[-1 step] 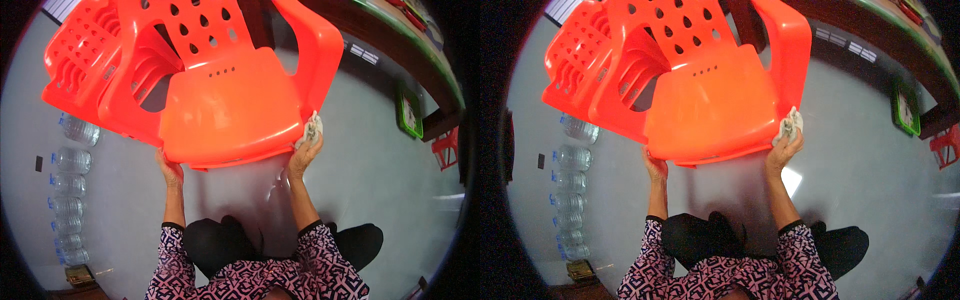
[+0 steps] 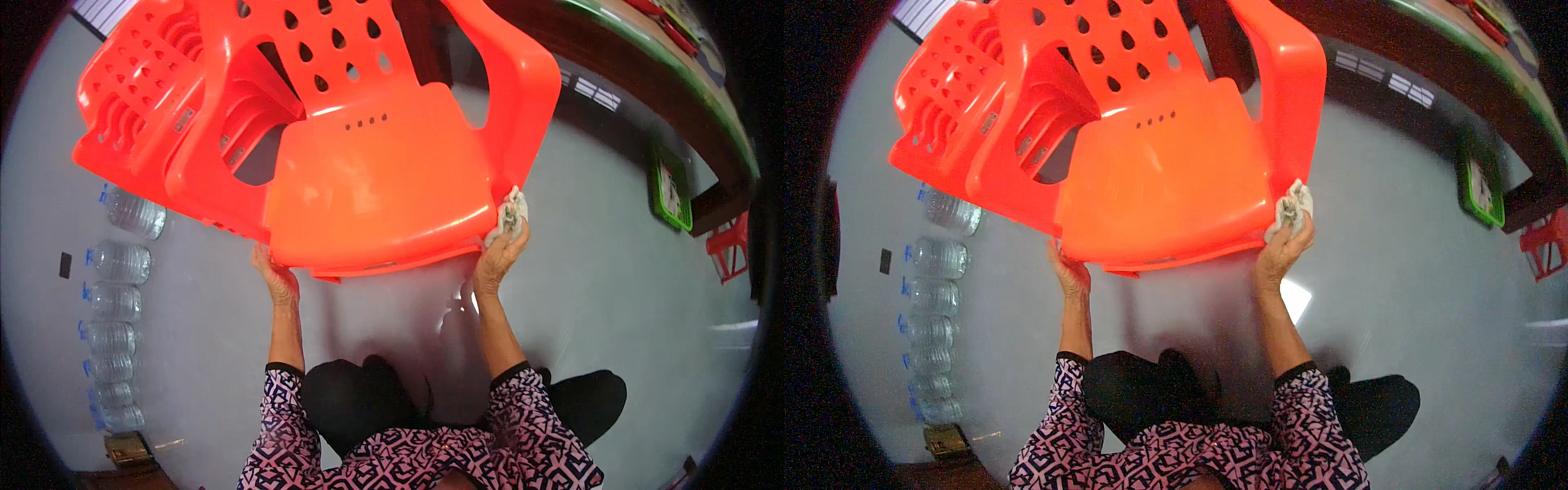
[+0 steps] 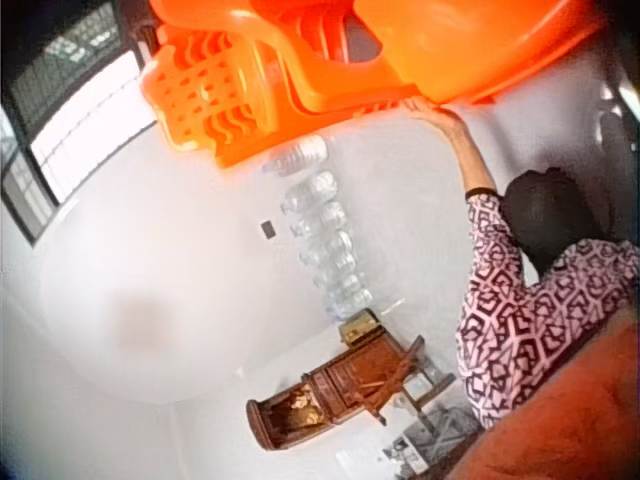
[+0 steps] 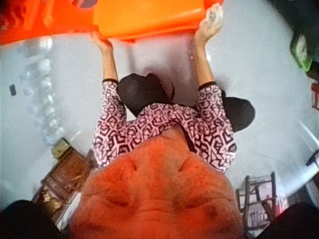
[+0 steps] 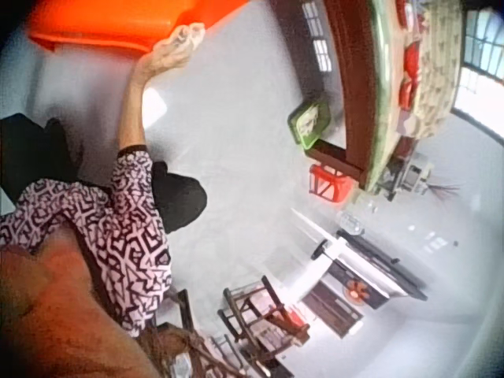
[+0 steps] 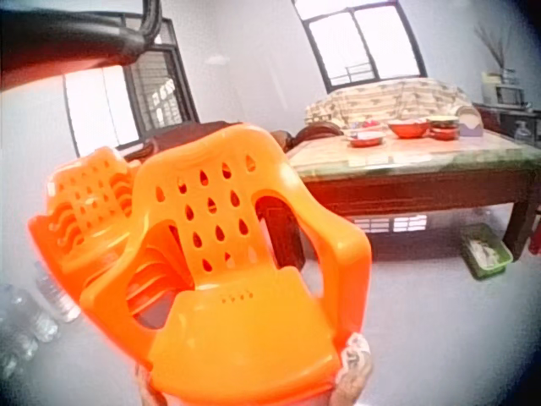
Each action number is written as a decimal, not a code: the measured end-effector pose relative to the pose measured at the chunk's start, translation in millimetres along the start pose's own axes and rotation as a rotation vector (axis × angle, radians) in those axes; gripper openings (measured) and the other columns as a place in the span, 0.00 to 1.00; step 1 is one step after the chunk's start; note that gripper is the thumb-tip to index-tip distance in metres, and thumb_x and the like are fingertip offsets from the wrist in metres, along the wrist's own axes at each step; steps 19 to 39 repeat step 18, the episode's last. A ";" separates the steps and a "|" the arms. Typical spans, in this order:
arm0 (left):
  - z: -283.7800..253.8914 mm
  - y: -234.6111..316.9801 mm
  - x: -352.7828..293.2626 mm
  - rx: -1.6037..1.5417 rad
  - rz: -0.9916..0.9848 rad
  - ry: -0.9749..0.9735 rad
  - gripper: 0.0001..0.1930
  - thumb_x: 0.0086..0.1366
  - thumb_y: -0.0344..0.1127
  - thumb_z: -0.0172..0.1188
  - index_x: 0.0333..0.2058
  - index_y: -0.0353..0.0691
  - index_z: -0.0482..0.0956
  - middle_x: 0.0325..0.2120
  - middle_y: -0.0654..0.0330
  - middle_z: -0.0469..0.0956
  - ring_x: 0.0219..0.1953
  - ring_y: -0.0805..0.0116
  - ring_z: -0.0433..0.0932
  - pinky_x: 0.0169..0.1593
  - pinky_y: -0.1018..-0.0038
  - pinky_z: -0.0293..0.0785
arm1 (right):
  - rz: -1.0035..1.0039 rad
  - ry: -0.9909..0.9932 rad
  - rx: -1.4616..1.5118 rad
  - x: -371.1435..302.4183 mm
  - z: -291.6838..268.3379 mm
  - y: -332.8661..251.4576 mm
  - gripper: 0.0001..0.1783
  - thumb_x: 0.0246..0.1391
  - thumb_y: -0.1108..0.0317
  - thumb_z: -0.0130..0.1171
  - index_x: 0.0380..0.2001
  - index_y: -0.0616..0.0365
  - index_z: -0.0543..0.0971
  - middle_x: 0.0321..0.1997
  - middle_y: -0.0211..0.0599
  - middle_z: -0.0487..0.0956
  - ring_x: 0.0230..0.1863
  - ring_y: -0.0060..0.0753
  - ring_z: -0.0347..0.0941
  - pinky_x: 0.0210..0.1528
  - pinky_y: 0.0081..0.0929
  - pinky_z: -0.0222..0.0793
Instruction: The person wipes a rectangular table surface with a cloth, moving around various items such as bowls and plates. They then pick up a stack of orange plastic chairs and wipe each chair individually with the cloth.
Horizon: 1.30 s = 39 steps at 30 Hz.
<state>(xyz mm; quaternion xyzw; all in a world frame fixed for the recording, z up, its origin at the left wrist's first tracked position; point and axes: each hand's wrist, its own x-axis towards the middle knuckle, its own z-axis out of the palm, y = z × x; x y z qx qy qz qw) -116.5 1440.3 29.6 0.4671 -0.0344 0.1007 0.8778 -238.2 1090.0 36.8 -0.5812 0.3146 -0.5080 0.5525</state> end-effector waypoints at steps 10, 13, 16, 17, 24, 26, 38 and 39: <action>-53.3 49.2 71.4 0.519 -0.068 -0.097 0.20 0.68 0.42 0.56 0.51 0.34 0.68 0.42 0.63 0.73 0.41 0.71 0.73 0.44 0.72 0.70 | -0.184 0.027 -0.136 -17.8 8.4 -22.7 0.21 0.60 0.69 0.44 0.55 0.67 0.65 0.53 0.56 0.66 0.58 0.54 0.58 0.61 0.45 0.54; -23.0 59.4 33.5 0.719 0.100 -0.221 0.24 0.66 0.40 0.59 0.55 0.33 0.65 0.46 0.62 0.72 0.46 0.70 0.72 0.49 0.70 0.71 | -0.186 0.053 -0.088 23.8 -6.1 -18.4 0.22 0.60 0.70 0.44 0.56 0.68 0.65 0.55 0.55 0.66 0.58 0.52 0.61 0.61 0.43 0.56; 17.8 74.6 10.8 0.626 0.224 -0.258 0.32 0.63 0.38 0.63 0.61 0.33 0.59 0.54 0.60 0.68 0.52 0.70 0.69 0.56 0.69 0.68 | -0.107 -0.049 0.280 66.0 -0.5 -38.8 0.23 0.59 0.69 0.46 0.57 0.68 0.65 0.61 0.54 0.65 0.64 0.48 0.59 0.63 0.40 0.55; 22.7 75.2 7.7 0.533 0.137 -0.260 0.35 0.62 0.40 0.64 0.62 0.36 0.57 0.56 0.59 0.66 0.54 0.69 0.67 0.59 0.67 0.64 | -0.162 -0.060 0.142 81.7 -2.5 -35.5 0.25 0.59 0.68 0.48 0.59 0.66 0.64 0.64 0.54 0.62 0.65 0.49 0.58 0.64 0.39 0.54; 30.2 69.3 4.0 0.444 0.065 -0.242 0.38 0.62 0.42 0.65 0.64 0.39 0.54 0.58 0.59 0.65 0.57 0.69 0.65 0.62 0.65 0.60 | -0.214 -0.089 0.018 112.7 4.3 -16.5 0.27 0.59 0.67 0.49 0.61 0.64 0.63 0.67 0.54 0.59 0.67 0.49 0.56 0.65 0.38 0.53; 30.2 69.3 4.0 0.444 0.065 -0.242 0.38 0.62 0.42 0.65 0.64 0.39 0.54 0.58 0.59 0.65 0.57 0.69 0.65 0.62 0.65 0.60 | -0.214 -0.089 0.018 112.7 4.3 -16.5 0.27 0.59 0.67 0.49 0.61 0.64 0.63 0.67 0.54 0.59 0.67 0.49 0.56 0.65 0.38 0.53; 30.2 69.3 4.0 0.444 0.065 -0.242 0.38 0.62 0.42 0.65 0.64 0.39 0.54 0.58 0.59 0.65 0.57 0.69 0.65 0.62 0.65 0.60 | -0.214 -0.089 0.018 112.7 4.3 -16.5 0.27 0.59 0.67 0.49 0.61 0.64 0.63 0.67 0.54 0.59 0.67 0.49 0.56 0.65 0.38 0.53; 30.2 69.3 4.0 0.444 0.065 -0.242 0.38 0.62 0.42 0.65 0.64 0.39 0.54 0.58 0.59 0.65 0.57 0.69 0.65 0.62 0.65 0.60 | -0.214 -0.089 0.018 112.7 4.3 -16.5 0.27 0.59 0.67 0.49 0.61 0.64 0.63 0.67 0.54 0.59 0.67 0.49 0.56 0.65 0.38 0.53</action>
